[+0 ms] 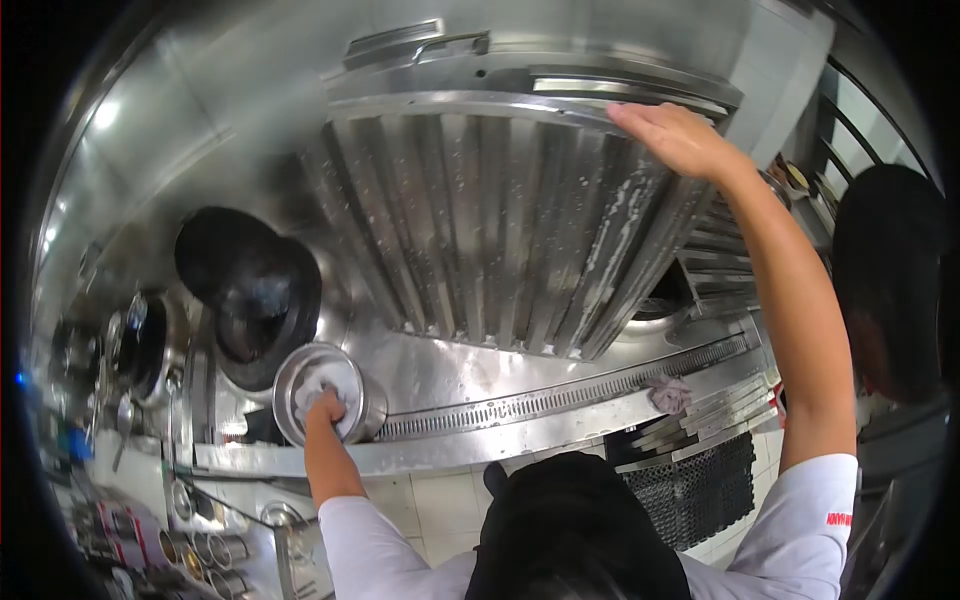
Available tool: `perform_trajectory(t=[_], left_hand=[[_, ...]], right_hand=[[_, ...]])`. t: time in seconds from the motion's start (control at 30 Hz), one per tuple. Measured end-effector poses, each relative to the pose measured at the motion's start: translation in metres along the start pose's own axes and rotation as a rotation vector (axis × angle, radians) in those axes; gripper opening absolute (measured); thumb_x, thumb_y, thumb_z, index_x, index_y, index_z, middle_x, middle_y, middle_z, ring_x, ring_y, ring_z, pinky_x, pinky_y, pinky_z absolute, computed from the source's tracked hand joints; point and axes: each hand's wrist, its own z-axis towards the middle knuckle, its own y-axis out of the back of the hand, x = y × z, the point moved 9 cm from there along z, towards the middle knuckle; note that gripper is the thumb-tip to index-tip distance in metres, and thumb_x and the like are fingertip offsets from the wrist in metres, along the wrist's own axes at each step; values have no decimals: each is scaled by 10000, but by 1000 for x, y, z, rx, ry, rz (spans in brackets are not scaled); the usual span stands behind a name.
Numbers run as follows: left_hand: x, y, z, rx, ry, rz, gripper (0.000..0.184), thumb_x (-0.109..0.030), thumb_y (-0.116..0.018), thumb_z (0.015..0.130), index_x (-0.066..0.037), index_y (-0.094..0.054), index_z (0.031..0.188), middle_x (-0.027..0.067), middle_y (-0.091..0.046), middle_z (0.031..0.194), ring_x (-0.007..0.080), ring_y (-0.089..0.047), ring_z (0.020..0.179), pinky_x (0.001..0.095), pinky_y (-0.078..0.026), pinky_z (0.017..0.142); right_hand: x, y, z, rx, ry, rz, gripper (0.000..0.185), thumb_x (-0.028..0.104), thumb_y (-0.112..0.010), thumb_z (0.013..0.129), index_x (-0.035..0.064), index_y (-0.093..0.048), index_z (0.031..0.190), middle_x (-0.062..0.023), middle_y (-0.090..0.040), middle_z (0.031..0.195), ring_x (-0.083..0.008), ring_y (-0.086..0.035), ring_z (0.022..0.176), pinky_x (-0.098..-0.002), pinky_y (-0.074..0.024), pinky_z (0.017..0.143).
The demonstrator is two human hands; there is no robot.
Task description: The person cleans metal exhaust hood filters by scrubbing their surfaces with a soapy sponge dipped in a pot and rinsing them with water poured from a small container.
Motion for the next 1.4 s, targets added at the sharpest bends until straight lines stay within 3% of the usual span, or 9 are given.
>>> perform_trajectory(t=[0.17,0.3,0.33,0.57,0.7,0.9,0.97,1.1,1.4], left_hand=[[-55,123,-103,-659,17,-337,439,-150,-577,814,-14,-515,1227,277,-667,1096,467,-618,1067,480,-514,896],[-204,202,-245,-1235,-624,-906,304,-93,-642,848,-37,-541,1129,147,-629,1021,318,-630,932,422,-496,866],[-257,209,-261,-831,-544,-1230,318,-69,-671,830,-51,-558,1126,94,-591,1051,234,-588,958,369,-480,885],[-498,263,-379,-1290,-1106,-1252,254,7,-690,762,-53,-602,993,179,-673,1112,383,-662,989,427,-527,845],[-500,279,-371,-1202,-1030,-1349,277,34,-641,753,-43,-625,1019,176,-688,998,398,-671,897,442,-530,807],[-499,298,-362,-1113,-1097,-1083,357,8,-673,734,-94,-682,1076,139,-694,923,391,-640,872,484,-502,790],[-498,298,-381,-1441,-1011,-925,352,-12,-700,725,-108,-692,1063,96,-704,901,375,-608,892,474,-486,801],[-492,275,-372,-1444,-867,-1361,288,-10,-726,735,-79,-715,1015,130,-682,970,346,-574,864,445,-473,822],[-514,275,-364,-1631,-945,-1255,252,48,-723,719,-63,-725,946,117,-614,886,310,-618,819,409,-511,710]], right_hand=[[7,4,3,-7,37,-16,734,658,-255,990,83,-656,1207,-233,-687,996,-445,-613,1028,-499,-447,922],[7,-2,-2,126,24,-35,683,631,-247,1002,124,-624,1259,-216,-693,1004,-460,-611,1015,-513,-451,901],[6,-2,-2,135,20,-44,744,662,-205,992,113,-587,1318,-224,-684,1091,-455,-595,1077,-506,-443,944],[2,-4,-3,203,69,-11,792,723,-277,955,43,-603,1200,-222,-667,1124,-432,-596,1069,-477,-447,918],[7,1,-13,158,208,23,898,761,-654,741,1,-558,1210,-257,-661,1075,-415,-631,1020,-453,-478,871],[9,-2,-6,125,265,31,934,647,-802,667,-16,-526,1265,-265,-657,1103,-414,-633,1041,-447,-484,886],[11,-4,-6,79,305,-29,845,602,-785,718,7,-531,1261,-253,-662,1070,-419,-634,1026,-452,-486,872],[6,-3,-7,15,252,-30,640,473,-717,824,22,-539,1241,-252,-669,1013,-435,-632,982,-482,-488,842],[8,5,-6,-64,256,-22,474,430,-555,908,13,-547,1133,-262,-658,1018,-445,-604,989,-504,-460,830]])
